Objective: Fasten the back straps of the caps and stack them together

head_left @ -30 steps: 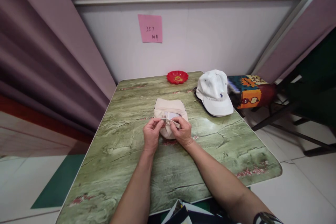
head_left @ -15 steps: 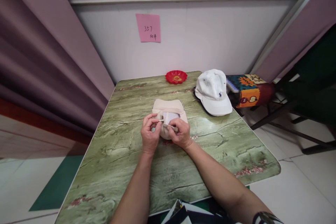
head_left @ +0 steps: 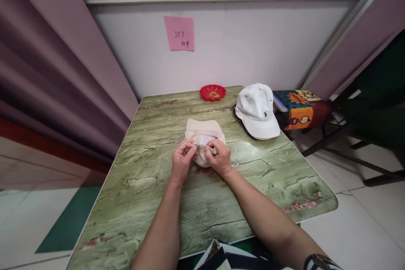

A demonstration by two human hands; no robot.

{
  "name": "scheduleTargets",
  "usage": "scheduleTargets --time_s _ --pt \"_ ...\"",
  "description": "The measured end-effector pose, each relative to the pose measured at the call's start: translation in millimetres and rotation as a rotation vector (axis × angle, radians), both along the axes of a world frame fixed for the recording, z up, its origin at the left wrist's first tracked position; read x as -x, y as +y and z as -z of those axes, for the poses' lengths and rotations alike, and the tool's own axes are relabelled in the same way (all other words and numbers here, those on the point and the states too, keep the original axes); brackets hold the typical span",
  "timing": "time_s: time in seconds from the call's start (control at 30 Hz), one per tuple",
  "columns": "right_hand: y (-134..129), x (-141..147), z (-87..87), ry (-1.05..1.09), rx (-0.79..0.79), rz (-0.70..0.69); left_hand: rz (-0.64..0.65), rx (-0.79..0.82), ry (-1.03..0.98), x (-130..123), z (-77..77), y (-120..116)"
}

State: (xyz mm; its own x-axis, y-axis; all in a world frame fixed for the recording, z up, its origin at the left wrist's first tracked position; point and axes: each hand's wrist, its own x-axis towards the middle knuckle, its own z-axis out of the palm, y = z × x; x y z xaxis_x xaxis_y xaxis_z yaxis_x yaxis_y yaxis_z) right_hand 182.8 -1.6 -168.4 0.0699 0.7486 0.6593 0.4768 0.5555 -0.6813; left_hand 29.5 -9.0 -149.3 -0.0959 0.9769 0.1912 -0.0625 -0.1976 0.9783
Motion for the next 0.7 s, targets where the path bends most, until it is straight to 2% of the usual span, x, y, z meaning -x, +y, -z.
scheduleTargets --time_s 0.17,0.3,0.53,0.7 --pt "0.6 -0.3 -2.0 0.140 0.096 -0.041 0.048 0.132 -0.188 0.8 2.8 3.8" --pt "1.0 -0.5 -2.3 0.123 0.130 -0.080 0.056 0.188 -0.267 1.0 2.5 4.6" --pt "2.1 0.2 -0.7 0.058 0.155 -0.086 0.052 0.185 -0.273 0.5 4.0 4.9" --pt "2.4 0.2 -0.5 0.072 0.184 -0.112 0.054 0.153 -0.199 1.8 8.1 4.3"
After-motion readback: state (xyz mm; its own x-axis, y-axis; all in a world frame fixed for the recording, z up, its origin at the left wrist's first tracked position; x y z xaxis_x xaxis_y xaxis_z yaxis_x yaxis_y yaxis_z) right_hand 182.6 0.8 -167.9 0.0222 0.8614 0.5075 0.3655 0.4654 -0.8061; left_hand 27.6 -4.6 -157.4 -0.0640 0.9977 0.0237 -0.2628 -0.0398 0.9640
